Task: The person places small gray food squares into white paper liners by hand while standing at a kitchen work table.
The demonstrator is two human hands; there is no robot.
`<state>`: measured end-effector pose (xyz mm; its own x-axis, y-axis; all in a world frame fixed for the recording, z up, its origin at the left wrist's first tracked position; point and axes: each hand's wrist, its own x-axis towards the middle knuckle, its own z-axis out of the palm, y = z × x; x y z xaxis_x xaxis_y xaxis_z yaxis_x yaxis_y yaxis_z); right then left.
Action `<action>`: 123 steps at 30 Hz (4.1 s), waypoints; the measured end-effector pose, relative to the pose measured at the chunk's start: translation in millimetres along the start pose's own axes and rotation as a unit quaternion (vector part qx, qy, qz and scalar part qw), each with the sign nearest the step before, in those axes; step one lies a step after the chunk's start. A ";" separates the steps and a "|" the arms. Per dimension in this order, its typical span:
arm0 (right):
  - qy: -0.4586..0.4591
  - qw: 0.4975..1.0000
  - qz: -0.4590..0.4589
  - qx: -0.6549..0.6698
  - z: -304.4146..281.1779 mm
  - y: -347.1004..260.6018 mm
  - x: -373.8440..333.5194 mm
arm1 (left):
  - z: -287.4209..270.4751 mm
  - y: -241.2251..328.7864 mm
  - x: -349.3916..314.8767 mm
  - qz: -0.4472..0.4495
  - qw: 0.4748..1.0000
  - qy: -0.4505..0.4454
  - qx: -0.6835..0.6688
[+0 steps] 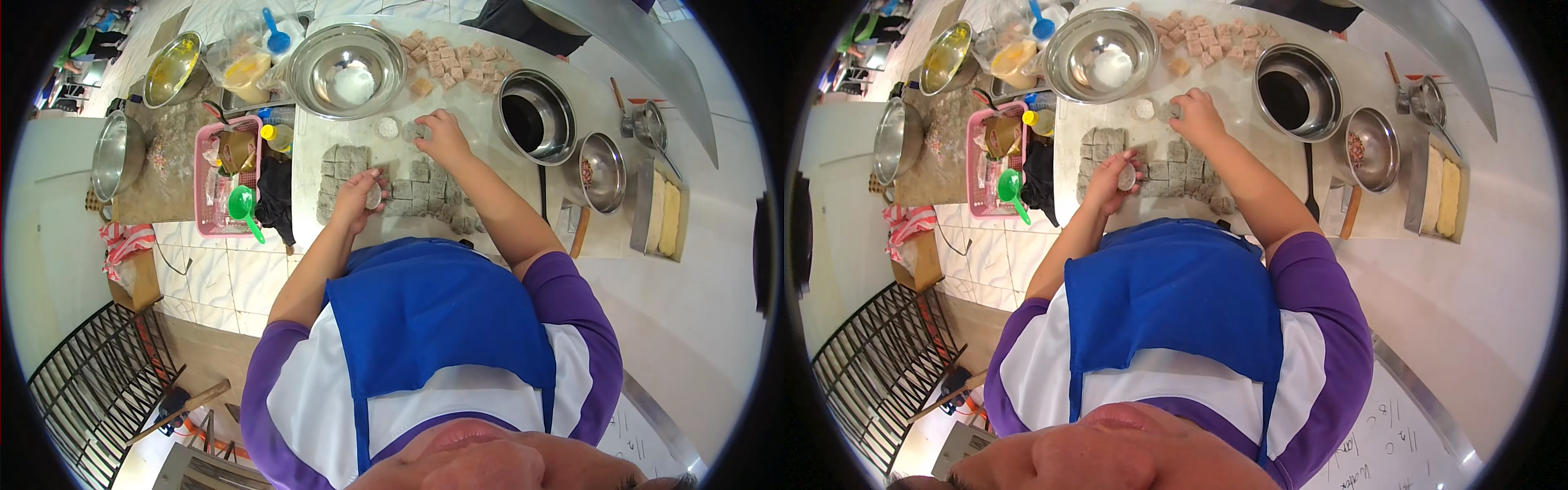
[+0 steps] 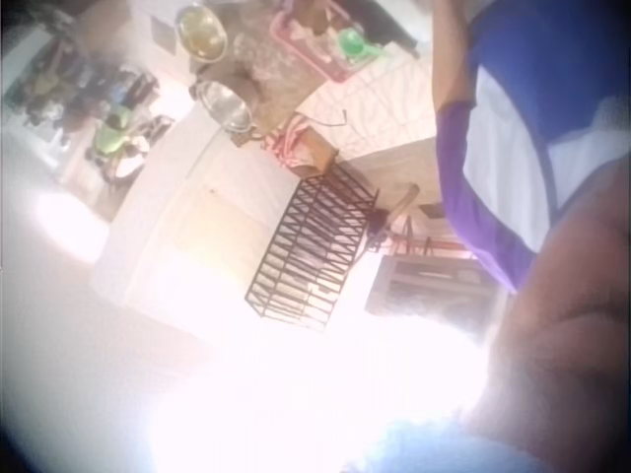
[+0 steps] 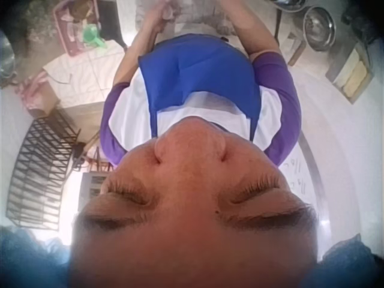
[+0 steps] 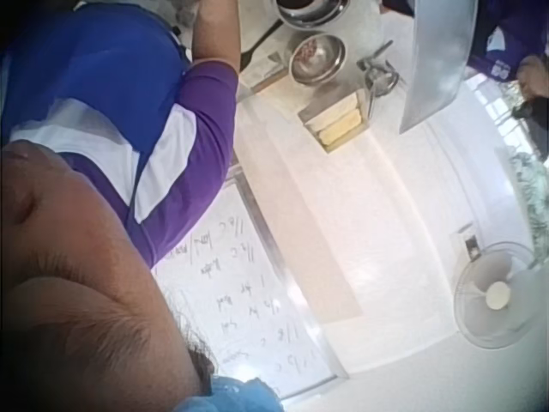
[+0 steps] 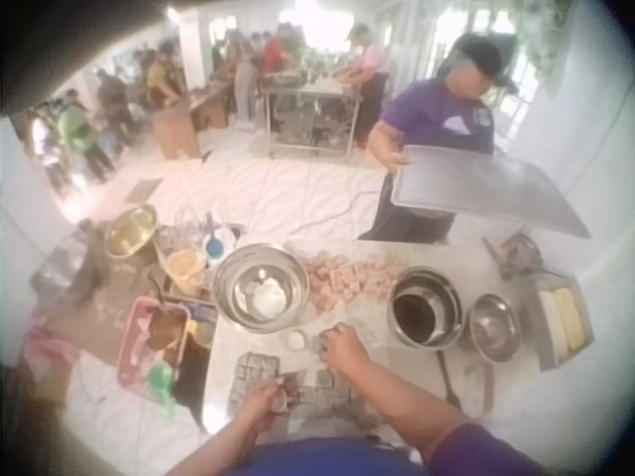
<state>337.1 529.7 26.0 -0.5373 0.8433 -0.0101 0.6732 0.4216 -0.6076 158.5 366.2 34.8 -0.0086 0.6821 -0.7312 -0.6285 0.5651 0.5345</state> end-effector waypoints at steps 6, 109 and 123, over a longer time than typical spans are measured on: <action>0.003 1.000 -0.012 0.005 2.7 1.7 1.3 | 2.4 0.7 0.4 -0.004 1.000 0.005 0.004; -0.001 0.997 -0.081 -0.013 -22.3 -10.6 14.4 | -2.7 -16.1 -14.8 0.013 1.000 0.006 0.025; -0.058 0.985 -0.102 0.129 -39.2 -57.0 -29.2 | 25.1 22.9 14.0 0.018 0.997 -0.081 0.000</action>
<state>334.3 494.0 92.0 -0.7125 0.6997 0.0514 0.4018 0.4669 -0.7877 163.5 400.3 47.5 0.0955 0.7677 -0.6337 -0.6295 0.5397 0.5590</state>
